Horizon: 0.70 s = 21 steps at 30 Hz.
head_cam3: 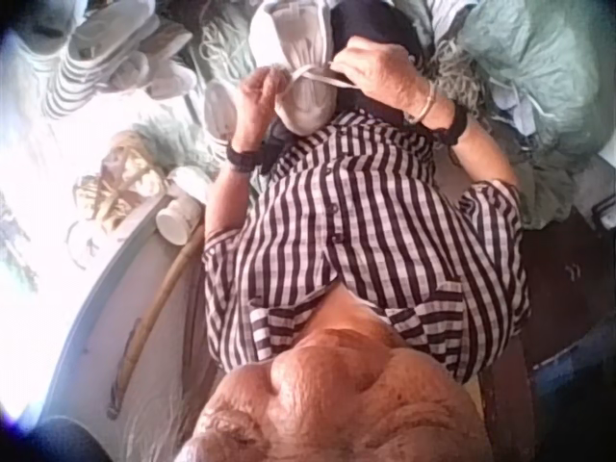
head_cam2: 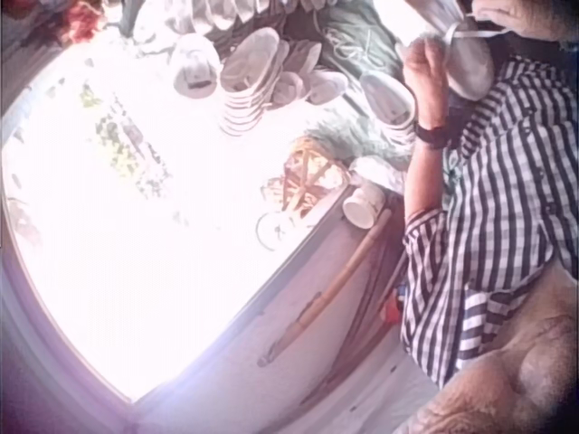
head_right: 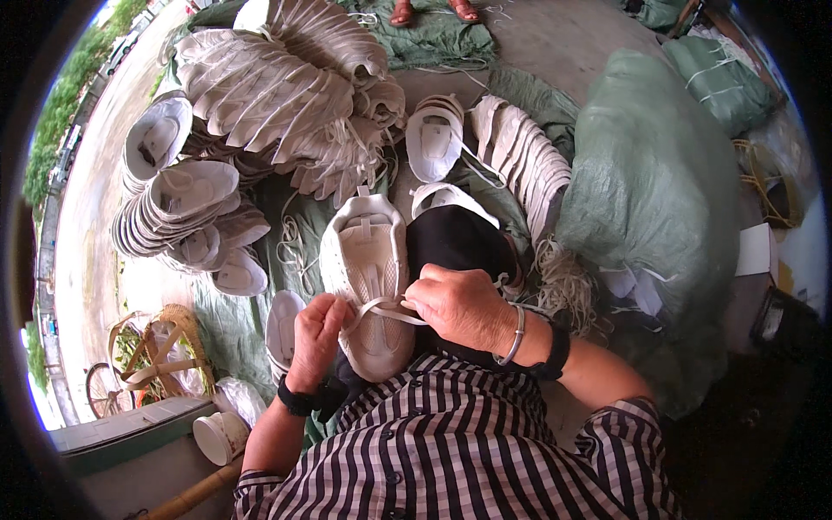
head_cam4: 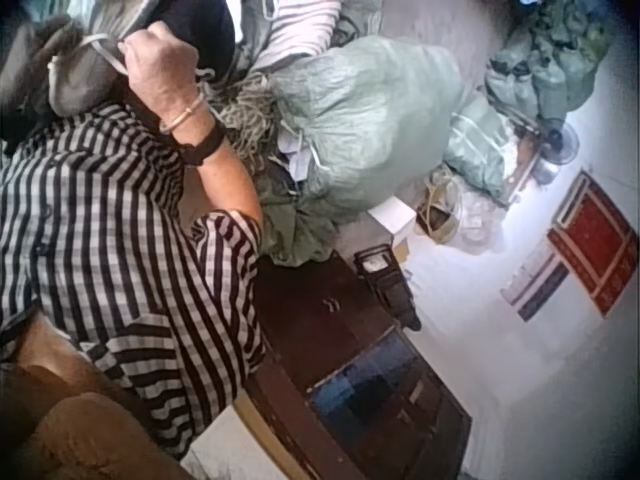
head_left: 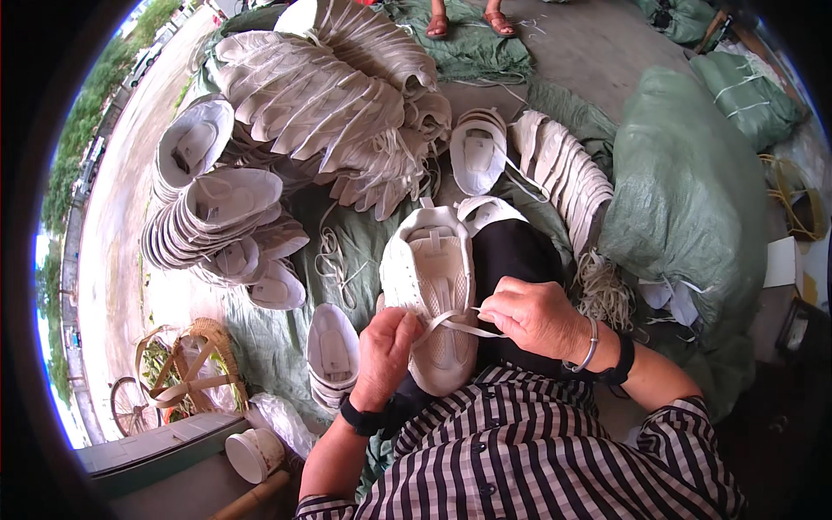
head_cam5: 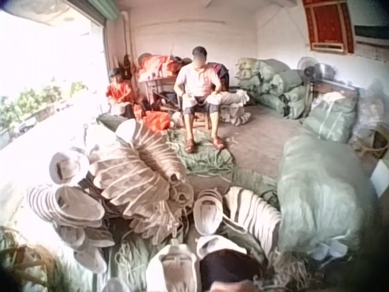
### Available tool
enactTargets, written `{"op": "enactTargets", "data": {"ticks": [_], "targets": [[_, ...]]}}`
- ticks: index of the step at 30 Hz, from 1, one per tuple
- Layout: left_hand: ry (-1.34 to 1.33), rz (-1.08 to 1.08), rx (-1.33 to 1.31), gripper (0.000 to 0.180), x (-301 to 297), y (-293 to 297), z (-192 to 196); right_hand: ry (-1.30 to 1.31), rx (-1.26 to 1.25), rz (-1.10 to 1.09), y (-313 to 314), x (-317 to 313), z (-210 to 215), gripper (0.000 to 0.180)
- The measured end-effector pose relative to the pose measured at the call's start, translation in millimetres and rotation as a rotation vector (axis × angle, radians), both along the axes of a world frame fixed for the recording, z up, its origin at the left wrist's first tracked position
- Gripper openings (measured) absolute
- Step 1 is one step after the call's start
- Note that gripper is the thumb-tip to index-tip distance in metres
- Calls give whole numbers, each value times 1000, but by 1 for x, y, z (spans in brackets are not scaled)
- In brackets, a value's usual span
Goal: Lacing up white sneakers while sitting in a workshop.
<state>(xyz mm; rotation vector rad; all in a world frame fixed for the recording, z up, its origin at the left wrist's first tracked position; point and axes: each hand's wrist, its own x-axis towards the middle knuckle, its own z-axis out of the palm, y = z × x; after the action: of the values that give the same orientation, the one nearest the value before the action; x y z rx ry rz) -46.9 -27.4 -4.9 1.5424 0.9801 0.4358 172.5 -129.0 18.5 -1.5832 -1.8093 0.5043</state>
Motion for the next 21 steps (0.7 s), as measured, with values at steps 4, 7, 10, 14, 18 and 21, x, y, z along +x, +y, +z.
{"op": "enactTargets", "data": {"ticks": [4,7,10,14,18,21], "targets": [[371,-187,867,12,9,2,14,6,81,-28,6,2,10,17],[506,-381,1023,7,18,13,28,-178,195,38,17,3,14,28],[577,-605,1055,12,25,29,56,-343,204,159,28,12,4,34],[449,-792,1297,32,33,49,73,-553,332,259,41,12,-7,21],[553,-1100,1506,22,34,61,59,-592,352,369,57,11,-2,4],[439,-1054,1437,31,29,74,22,-559,293,416,56,11,-2,4]]}}
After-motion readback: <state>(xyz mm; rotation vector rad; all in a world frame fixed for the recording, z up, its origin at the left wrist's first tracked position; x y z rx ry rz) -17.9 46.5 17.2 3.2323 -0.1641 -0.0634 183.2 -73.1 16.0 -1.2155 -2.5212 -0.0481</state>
